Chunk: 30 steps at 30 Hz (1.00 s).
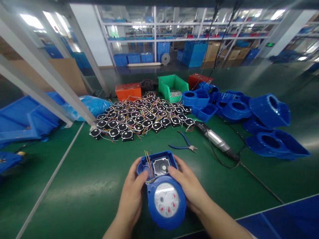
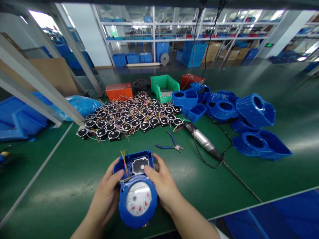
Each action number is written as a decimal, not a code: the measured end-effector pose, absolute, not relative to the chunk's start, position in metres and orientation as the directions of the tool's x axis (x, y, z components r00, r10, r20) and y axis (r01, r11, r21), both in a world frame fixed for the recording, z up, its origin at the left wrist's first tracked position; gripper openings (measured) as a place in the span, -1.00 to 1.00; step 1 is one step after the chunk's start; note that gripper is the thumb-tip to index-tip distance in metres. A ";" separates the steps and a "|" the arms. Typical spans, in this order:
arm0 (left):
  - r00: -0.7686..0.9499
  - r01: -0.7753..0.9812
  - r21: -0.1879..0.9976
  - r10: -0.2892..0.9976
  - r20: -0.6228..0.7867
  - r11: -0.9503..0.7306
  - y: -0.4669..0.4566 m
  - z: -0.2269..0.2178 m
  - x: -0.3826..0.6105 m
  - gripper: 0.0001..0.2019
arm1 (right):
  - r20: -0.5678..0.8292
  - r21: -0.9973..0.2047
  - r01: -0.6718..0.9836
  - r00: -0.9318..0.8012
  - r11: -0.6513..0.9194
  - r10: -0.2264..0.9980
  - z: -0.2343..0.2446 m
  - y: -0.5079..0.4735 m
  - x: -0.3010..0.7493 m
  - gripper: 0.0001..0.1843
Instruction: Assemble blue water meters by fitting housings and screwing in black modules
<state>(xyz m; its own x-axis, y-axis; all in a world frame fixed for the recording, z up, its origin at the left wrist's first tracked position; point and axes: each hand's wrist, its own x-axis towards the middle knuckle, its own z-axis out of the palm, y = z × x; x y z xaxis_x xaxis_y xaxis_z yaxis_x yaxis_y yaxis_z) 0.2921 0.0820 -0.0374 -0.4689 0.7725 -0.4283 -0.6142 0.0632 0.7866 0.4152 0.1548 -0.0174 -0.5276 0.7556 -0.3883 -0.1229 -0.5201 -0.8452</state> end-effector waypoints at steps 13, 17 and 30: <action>-0.506 -0.586 0.810 0.781 -0.367 0.001 0.072 -0.034 0.309 -0.28 | -0.343 -0.866 -0.127 -0.555 -0.484 0.758 -0.020 0.147 0.421 -0.02; -0.490 -0.610 0.793 0.786 -0.376 -0.001 0.069 -0.027 0.318 -0.17 | -0.319 -0.827 -0.187 -0.621 -0.531 0.716 -0.025 0.134 0.430 -0.05; -0.436 -0.666 0.746 0.803 -0.406 0.016 0.071 -0.032 0.313 -0.14 | -0.237 -0.843 -0.244 -0.631 -0.479 0.739 -0.039 0.123 0.434 -0.17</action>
